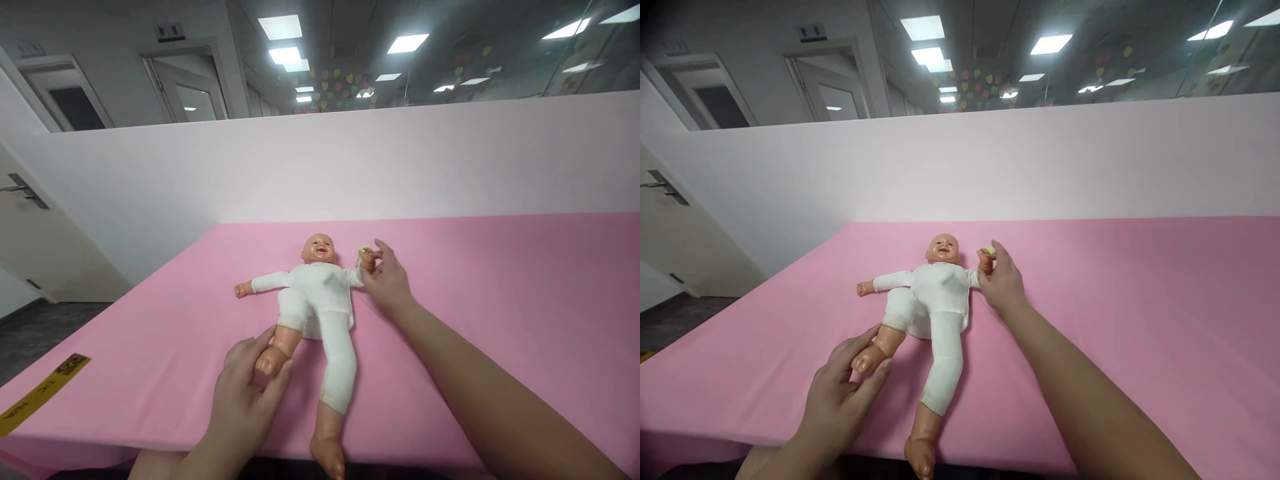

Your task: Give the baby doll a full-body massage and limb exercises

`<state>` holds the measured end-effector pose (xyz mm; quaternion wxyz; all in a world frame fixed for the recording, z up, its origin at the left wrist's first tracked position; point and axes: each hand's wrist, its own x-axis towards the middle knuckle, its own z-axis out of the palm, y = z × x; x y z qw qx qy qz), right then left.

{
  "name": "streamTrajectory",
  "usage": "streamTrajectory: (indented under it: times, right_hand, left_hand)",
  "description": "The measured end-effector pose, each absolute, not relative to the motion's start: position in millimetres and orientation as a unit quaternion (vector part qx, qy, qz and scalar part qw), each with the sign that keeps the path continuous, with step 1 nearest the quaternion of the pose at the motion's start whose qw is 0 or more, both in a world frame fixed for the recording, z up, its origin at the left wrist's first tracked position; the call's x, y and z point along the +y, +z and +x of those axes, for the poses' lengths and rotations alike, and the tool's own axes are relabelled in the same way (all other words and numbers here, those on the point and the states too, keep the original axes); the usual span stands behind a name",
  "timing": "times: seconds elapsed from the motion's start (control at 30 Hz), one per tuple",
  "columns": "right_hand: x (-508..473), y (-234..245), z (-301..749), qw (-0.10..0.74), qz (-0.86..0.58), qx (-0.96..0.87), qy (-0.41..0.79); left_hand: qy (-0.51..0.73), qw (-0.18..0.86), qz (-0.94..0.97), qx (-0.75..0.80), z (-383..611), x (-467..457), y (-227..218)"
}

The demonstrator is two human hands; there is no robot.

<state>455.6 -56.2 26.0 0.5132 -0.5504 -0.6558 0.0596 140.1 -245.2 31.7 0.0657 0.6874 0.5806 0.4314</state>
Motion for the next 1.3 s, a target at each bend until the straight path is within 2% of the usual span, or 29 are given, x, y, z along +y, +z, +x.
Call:
streamTrajectory:
  times: [0.23,0.53,0.67,0.87,0.97,1.13,1.3]
  right_hand:
    - [-70,20,413,0.381,-0.451,-0.807,0.006]
    - [-72,23,405,0.305,-0.391,-0.868,-0.018]
    - [-73,19,404,0.335,-0.461,-0.822,-0.003]
    - [-56,15,435,0.469,-0.557,-0.681,0.076]
    - [-40,10,466,0.502,-0.626,-0.587,0.112]
    - [-18,-4,511,0.435,-0.712,-0.517,0.190]
    - [-11,-11,526,0.376,-0.740,-0.505,0.234]
  left_hand:
    - [0.405,0.145,0.668,0.606,170,-207,61]
    - [0.412,0.201,0.647,0.609,177,-183,69]
    - [0.413,0.190,0.641,0.618,170,-194,70]
    - [0.419,0.155,0.644,0.621,143,-240,56]
    - [0.426,0.145,0.648,0.615,128,-264,46]
    - [0.357,0.117,0.688,0.621,107,-290,37]
    - [0.346,0.050,0.707,0.614,96,-300,15]
